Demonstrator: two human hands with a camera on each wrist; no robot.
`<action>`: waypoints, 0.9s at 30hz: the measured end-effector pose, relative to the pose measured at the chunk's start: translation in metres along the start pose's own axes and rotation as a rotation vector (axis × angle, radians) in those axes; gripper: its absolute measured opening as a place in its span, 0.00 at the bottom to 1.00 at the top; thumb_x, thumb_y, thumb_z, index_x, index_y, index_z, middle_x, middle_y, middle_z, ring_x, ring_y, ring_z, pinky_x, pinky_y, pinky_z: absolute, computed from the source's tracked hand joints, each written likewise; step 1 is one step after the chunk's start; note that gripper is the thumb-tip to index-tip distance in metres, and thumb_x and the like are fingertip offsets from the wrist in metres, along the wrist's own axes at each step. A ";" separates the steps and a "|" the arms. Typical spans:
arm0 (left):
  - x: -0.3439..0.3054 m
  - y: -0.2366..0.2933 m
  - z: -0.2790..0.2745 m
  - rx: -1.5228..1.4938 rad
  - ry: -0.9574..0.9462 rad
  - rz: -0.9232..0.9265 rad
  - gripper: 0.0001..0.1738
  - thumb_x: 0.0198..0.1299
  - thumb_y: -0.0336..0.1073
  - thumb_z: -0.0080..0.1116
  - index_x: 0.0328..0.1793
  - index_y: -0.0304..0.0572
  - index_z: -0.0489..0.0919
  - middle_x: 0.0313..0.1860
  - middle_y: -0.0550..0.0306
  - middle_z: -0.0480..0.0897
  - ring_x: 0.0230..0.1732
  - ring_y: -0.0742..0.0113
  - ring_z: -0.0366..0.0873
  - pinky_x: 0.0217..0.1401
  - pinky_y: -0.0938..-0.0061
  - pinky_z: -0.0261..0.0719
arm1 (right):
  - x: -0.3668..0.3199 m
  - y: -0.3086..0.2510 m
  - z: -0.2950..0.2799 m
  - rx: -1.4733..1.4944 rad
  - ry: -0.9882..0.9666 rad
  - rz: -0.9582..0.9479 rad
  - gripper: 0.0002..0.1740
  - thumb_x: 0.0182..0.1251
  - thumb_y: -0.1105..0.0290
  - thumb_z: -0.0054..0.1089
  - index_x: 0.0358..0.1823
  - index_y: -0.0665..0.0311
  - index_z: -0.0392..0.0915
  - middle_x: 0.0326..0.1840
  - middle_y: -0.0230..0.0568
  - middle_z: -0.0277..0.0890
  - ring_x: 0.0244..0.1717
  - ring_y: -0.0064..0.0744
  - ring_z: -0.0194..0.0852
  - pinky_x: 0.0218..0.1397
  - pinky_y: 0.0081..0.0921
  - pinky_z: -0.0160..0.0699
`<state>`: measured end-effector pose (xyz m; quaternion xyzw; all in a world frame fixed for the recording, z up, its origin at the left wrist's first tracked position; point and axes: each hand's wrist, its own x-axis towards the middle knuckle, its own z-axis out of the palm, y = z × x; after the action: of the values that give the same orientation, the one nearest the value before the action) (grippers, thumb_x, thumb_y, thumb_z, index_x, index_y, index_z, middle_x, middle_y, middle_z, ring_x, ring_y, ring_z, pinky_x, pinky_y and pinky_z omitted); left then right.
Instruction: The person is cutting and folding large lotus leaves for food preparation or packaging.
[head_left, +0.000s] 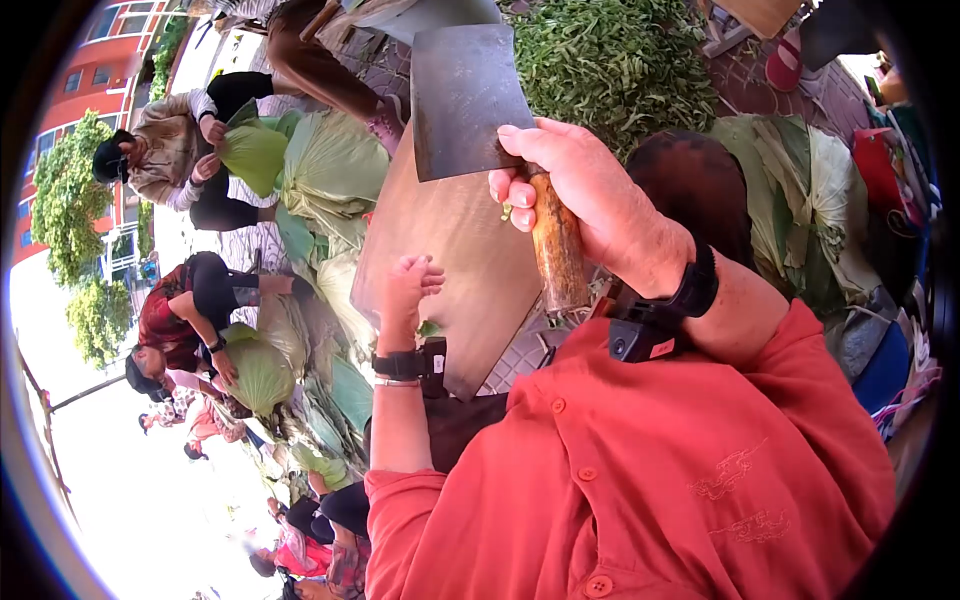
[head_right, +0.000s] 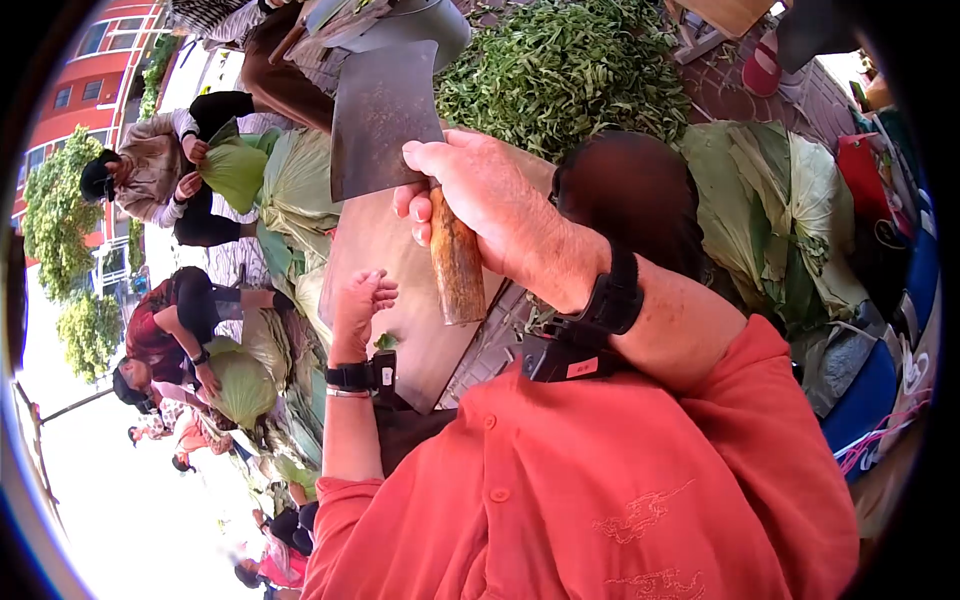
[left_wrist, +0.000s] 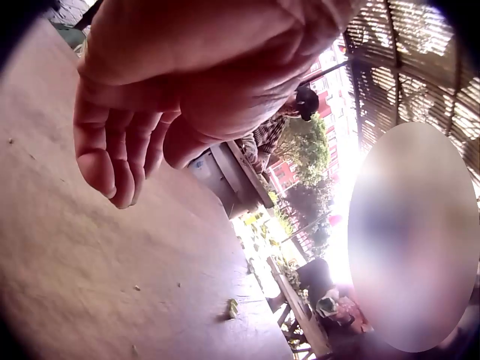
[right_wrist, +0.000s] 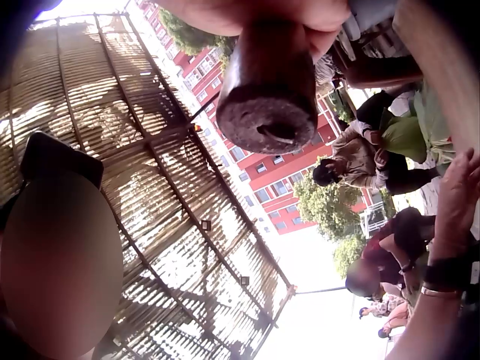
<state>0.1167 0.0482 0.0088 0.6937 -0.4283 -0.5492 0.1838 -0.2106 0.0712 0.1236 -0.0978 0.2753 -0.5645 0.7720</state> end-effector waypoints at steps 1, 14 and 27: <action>0.000 -0.003 0.007 -0.042 -0.077 -0.025 0.16 0.68 0.37 0.49 0.54 0.31 0.72 0.34 0.49 0.82 0.31 0.67 0.81 0.32 0.80 0.80 | 0.003 0.004 0.001 0.004 -0.009 0.008 0.07 0.67 0.69 0.48 0.38 0.67 0.67 0.24 0.43 0.73 0.19 0.24 0.66 0.21 0.26 0.72; -0.006 0.062 0.073 -0.199 -0.306 0.370 0.19 0.61 0.36 0.59 0.55 0.34 0.75 0.46 0.55 0.81 0.44 0.71 0.78 0.49 0.77 0.75 | 0.025 0.023 -0.004 -0.010 0.096 0.039 0.09 0.65 0.70 0.53 0.36 0.66 0.64 0.27 0.45 0.73 0.21 0.24 0.68 0.23 0.23 0.74; -0.065 -0.087 -0.035 0.446 0.468 0.198 0.24 0.48 0.37 0.70 0.49 0.31 0.77 0.37 0.52 0.82 0.34 0.65 0.78 0.41 0.74 0.76 | 0.027 0.052 0.017 -0.316 -0.005 0.093 0.10 0.66 0.67 0.52 0.37 0.68 0.69 0.25 0.43 0.74 0.20 0.21 0.68 0.23 0.22 0.73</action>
<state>0.1814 0.1416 -0.0038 0.7792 -0.5493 -0.2473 0.1733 -0.1529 0.0611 0.1053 -0.2063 0.3630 -0.4776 0.7730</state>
